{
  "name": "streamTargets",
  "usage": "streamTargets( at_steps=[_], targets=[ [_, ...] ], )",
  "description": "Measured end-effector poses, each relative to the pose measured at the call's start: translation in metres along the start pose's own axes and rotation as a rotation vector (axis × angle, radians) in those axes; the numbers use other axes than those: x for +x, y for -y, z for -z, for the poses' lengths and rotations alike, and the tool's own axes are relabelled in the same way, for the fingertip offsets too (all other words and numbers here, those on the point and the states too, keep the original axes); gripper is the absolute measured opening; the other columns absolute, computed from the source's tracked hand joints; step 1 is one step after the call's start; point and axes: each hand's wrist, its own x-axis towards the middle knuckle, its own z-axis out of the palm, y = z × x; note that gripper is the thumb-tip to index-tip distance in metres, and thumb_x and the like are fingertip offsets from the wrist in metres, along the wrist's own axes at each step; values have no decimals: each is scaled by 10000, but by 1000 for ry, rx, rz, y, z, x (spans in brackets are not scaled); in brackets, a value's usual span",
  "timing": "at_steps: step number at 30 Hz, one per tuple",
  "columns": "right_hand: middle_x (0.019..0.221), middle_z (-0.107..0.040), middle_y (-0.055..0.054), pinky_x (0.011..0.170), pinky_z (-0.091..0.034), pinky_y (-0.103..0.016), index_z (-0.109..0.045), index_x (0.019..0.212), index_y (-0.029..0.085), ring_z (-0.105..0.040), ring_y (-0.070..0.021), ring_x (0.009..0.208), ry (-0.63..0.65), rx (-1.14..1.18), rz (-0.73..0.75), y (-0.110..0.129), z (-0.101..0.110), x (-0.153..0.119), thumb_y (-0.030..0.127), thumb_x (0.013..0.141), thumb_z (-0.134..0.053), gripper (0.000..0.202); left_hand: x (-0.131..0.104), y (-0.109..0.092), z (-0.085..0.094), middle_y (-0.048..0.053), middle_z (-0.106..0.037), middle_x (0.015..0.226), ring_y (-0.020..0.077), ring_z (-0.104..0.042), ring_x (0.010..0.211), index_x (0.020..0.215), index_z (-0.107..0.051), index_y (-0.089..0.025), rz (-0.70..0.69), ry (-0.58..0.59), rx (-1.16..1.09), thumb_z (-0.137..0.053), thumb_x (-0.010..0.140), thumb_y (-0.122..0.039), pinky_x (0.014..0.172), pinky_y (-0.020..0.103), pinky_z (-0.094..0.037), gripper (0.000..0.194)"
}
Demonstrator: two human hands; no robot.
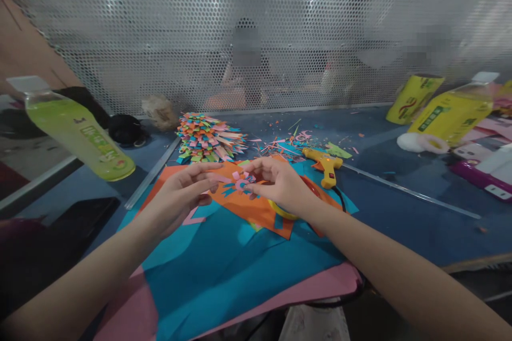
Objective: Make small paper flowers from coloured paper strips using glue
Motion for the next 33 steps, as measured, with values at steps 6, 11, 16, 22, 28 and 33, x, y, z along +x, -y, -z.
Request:
streamTargets(
  at_steps=[6,11,16,22,28,33],
  targets=[
    [835,-603,-40,632,-517,-298,-526,831,183,-602,-150,774,12,-3,6,0,1,0,248,675,-668,221,3,1,3,23,-623,886,83,-537,693,967,-595,-195,6,-50,-52,-654,657,-331,558,187,-401,343],
    [858,-597,-26,780,-488,-284,-561,839,191,-594,-122,838,122,-85,57,4,0,-5,156,727,-594,121,5,3,5,80,-608,999,131,-570,760,973,-610,-184,169,112,-77,-637,673,-374,571,219,-403,356],
    [863,-601,-17,769,-492,-272,-572,852,197,-595,-113,819,239,-126,68,8,-2,-8,29,707,-501,233,0,4,2,18,-589,755,60,-483,565,956,-611,-172,284,476,-70,-669,667,-313,532,198,-374,327],
    [1118,-571,-40,845,-474,-305,-569,1033,217,-538,-150,1041,224,-219,121,9,-3,-8,-17,672,-413,458,2,7,5,-24,-560,660,58,-463,514,964,-562,-196,145,389,26,-687,644,-296,486,193,-333,358],
    [936,-668,-16,745,-498,-263,-635,958,202,-611,-132,867,221,-396,100,9,-4,-9,-32,622,-405,470,3,8,1,-13,-592,687,69,-487,549,1024,-515,-165,187,460,31,-678,647,-250,511,195,-354,419],
    [781,-692,-19,610,-487,-239,-688,852,206,-626,-133,700,112,-424,64,7,0,-7,198,758,-533,182,3,7,2,-23,-588,675,61,-487,533,1046,-532,-189,182,410,60,-677,648,-268,485,180,-343,431]
  ],
)
